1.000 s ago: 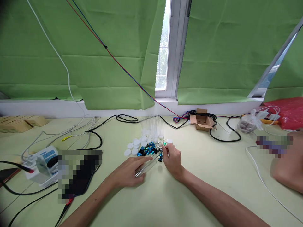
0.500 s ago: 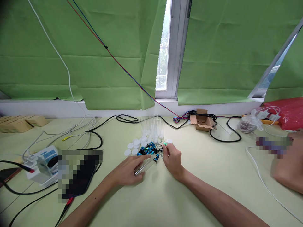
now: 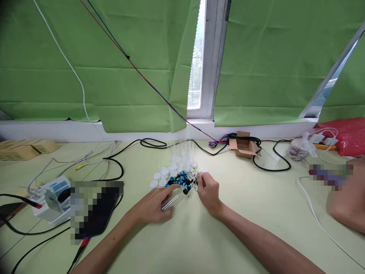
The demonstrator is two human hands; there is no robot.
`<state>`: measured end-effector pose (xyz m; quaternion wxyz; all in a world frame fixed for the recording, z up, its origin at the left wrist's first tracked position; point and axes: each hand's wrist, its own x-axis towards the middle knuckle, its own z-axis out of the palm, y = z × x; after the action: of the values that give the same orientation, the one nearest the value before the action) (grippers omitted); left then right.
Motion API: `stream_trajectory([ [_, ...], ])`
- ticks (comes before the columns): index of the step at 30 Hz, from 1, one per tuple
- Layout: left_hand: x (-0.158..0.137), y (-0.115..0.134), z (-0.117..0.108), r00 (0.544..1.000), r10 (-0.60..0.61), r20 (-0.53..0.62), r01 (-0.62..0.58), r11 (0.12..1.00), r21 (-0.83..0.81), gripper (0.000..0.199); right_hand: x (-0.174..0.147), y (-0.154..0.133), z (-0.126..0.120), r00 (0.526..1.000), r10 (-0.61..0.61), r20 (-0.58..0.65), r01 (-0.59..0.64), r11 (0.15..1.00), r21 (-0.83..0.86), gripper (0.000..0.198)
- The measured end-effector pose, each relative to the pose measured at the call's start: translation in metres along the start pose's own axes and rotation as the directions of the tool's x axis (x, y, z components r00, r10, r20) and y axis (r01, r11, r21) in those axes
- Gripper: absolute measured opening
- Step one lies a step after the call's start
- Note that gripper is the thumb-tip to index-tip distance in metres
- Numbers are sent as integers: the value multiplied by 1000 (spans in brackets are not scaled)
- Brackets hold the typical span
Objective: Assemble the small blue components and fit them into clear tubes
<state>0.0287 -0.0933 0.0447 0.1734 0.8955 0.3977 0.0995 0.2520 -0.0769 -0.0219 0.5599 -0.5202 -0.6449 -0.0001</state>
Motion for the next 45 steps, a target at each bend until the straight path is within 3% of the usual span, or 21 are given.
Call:
stream_trajectory([
  [30, -11, -4, -20, 1000, -22, 9, 23, 965, -262, 63, 3, 1, 1, 994, 96, -45, -97, 995, -13, 41],
  [45, -9, -8, -18, 1000, -3, 10, 7, 891, -453, 59, 1, 3, 2, 998, 61, -28, -62, 998, -12, 40],
])
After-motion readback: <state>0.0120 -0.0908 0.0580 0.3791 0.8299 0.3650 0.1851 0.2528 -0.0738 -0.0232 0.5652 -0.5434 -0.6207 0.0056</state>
